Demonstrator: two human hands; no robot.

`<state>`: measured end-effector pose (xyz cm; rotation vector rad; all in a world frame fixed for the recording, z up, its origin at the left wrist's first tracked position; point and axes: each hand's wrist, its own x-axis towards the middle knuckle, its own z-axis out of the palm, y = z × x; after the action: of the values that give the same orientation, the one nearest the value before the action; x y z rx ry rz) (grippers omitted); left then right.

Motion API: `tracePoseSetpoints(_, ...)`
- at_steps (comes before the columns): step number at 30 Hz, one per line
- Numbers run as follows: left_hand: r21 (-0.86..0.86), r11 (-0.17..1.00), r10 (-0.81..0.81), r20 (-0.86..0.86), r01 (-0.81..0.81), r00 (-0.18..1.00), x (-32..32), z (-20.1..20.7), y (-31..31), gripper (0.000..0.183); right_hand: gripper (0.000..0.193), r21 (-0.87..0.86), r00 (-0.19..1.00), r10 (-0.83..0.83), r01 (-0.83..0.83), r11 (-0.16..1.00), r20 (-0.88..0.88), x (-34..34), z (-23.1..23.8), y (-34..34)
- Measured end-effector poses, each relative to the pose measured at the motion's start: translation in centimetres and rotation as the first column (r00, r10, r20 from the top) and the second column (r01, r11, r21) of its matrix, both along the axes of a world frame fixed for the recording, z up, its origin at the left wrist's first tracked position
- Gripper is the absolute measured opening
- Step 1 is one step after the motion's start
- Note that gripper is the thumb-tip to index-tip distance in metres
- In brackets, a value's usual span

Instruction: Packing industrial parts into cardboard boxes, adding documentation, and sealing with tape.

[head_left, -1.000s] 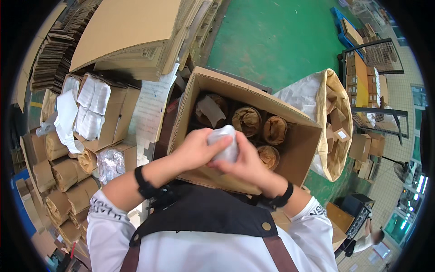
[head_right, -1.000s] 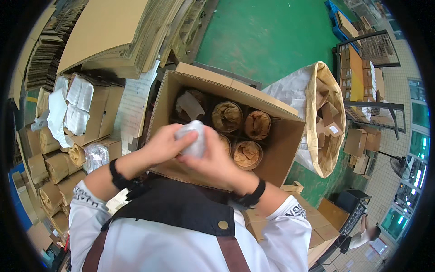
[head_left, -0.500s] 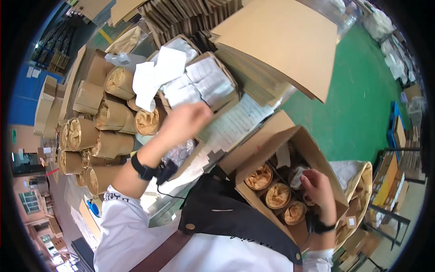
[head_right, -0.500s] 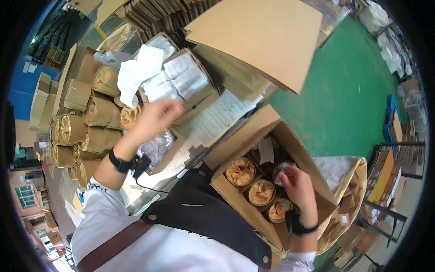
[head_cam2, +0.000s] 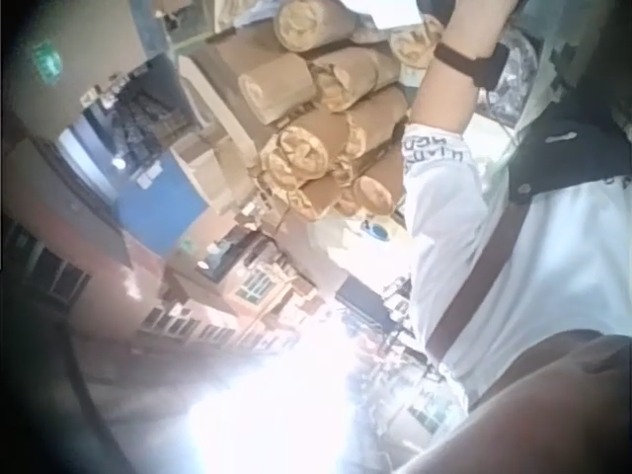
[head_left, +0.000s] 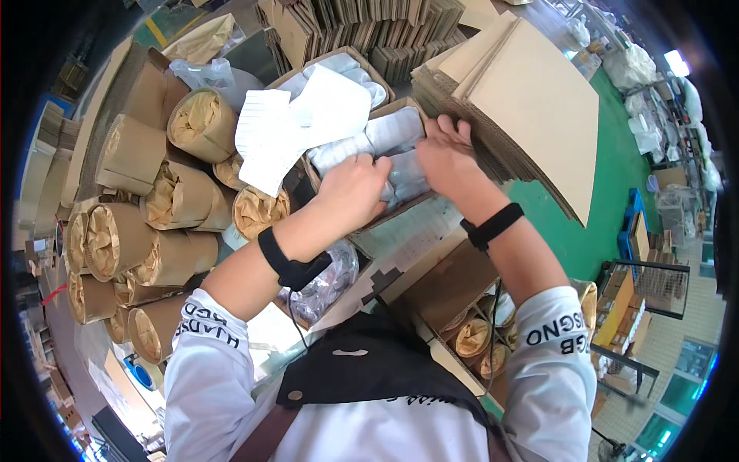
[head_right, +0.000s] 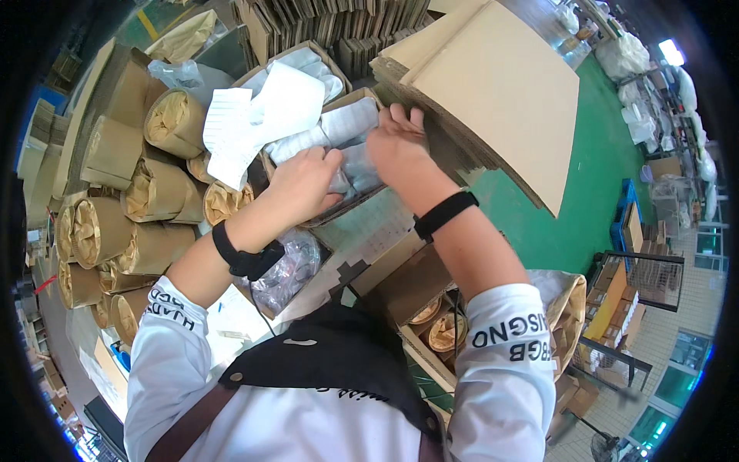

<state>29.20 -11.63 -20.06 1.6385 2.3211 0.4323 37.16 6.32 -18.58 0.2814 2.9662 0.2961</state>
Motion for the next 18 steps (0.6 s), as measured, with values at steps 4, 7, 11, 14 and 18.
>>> tracePoseSetpoints(4,0.074,0.996,-0.048,-0.065,0.053,0.997,-0.5,-1.3,-0.6,0.053,0.029,-0.116,0.996,0.018,-0.029,0.993,-0.092,0.9,0.6,-0.5)
tracePoseSetpoints(7,0.224,0.974,-0.065,0.079,0.046,0.995,-0.6,-2.9,-1.4,0.055,0.031,-0.498,0.974,-0.189,0.101,0.861,-0.129,1.8,1.6,-0.3)
tracePoseSetpoints(11,0.175,0.984,-0.019,0.231,-0.023,0.973,-0.3,-2.0,-0.8,0.057,0.041,-0.695,0.915,-0.38,0.184,0.695,-0.137,3.7,1.7,-0.5)
tracePoseSetpoints(14,0.122,0.989,0.051,0.25,-0.084,0.967,0.0,-2.2,0.7,0.069,0.047,-0.705,0.851,-0.386,0.027,0.708,-0.355,4.7,-0.3,-0.9)
tracePoseSetpoints(18,0.133,0.988,-0.084,0.056,0.076,0.995,-0.6,-3.2,0.5,0.042,0.05,-0.745,0.72,-0.445,-0.151,0.649,-0.533,9.4,2.4,-1.7)
